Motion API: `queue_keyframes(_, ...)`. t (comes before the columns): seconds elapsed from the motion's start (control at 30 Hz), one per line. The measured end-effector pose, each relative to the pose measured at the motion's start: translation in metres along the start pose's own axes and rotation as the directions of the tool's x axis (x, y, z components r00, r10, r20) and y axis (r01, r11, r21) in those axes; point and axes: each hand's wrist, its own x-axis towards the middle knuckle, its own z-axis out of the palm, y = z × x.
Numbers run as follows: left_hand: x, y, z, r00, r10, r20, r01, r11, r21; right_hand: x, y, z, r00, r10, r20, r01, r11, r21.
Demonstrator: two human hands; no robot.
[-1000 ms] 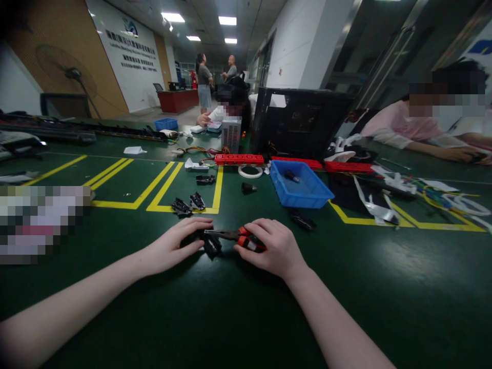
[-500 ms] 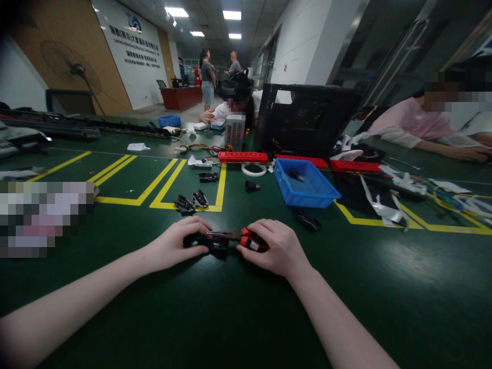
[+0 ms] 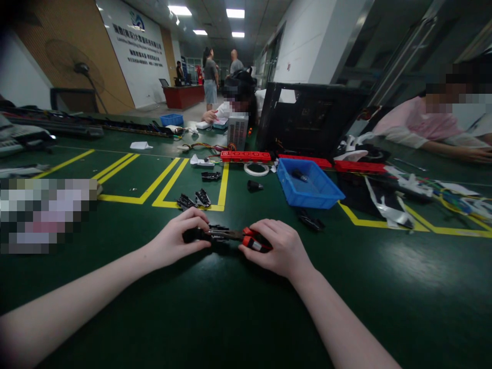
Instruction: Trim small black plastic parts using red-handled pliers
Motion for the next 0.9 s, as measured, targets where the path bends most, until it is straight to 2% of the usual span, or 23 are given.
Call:
queue_keyframes(0.6, -0.0015, -0.0043, 0.0007, 1.0, 0.007, -0.019, -0.006, 0.998, 0.057, 0.0004, 0.0008, -0.0014, 1.0, 0.022, 0.014, -0.022, 1.0, 0.006)
queue_keyframes(0.9, -0.0029, -0.0026, 0.0012, 0.998, 0.047, 0.039, -0.051, 0.991, 0.126, 0.003, -0.0048, -0.0004, 1.0, 0.011, 0.021, -0.012, 1.0, 0.009)
